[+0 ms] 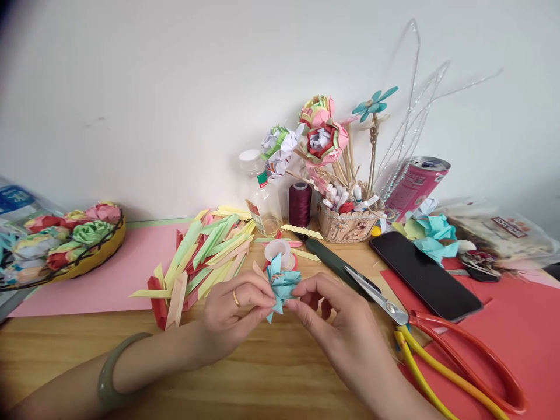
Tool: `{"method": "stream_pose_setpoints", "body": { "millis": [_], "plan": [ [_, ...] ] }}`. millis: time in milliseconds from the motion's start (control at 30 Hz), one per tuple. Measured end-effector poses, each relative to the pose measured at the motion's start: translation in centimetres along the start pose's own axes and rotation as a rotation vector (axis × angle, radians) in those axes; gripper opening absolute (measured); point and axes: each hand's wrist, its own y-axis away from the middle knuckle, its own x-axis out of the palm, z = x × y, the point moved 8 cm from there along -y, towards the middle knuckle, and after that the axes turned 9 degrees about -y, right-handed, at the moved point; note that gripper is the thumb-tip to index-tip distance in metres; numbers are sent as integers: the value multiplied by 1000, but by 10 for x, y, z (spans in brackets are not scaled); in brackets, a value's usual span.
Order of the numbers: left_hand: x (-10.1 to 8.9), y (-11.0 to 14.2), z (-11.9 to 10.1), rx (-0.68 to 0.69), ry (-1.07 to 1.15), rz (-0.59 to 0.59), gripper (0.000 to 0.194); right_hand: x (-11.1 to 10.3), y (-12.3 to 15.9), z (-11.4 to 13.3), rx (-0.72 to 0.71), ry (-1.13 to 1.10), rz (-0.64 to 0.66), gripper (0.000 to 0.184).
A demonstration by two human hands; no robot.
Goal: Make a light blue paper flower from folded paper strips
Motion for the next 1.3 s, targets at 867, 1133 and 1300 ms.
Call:
{"method": "stream_pose_setpoints", "body": {
  "millis": [867, 1133, 1300],
  "plan": [
    [8, 13, 32, -396, 255, 1, 9, 3, -1, 0, -59, 107, 75, 25],
    [11, 14, 37, -497, 389, -14, 11, 3, -1, -4, -20, 90, 82, 27],
    [2, 10, 50, -617, 504, -109, 13, -13, -7, -16, 82, 46, -25, 30]
  ]
}}
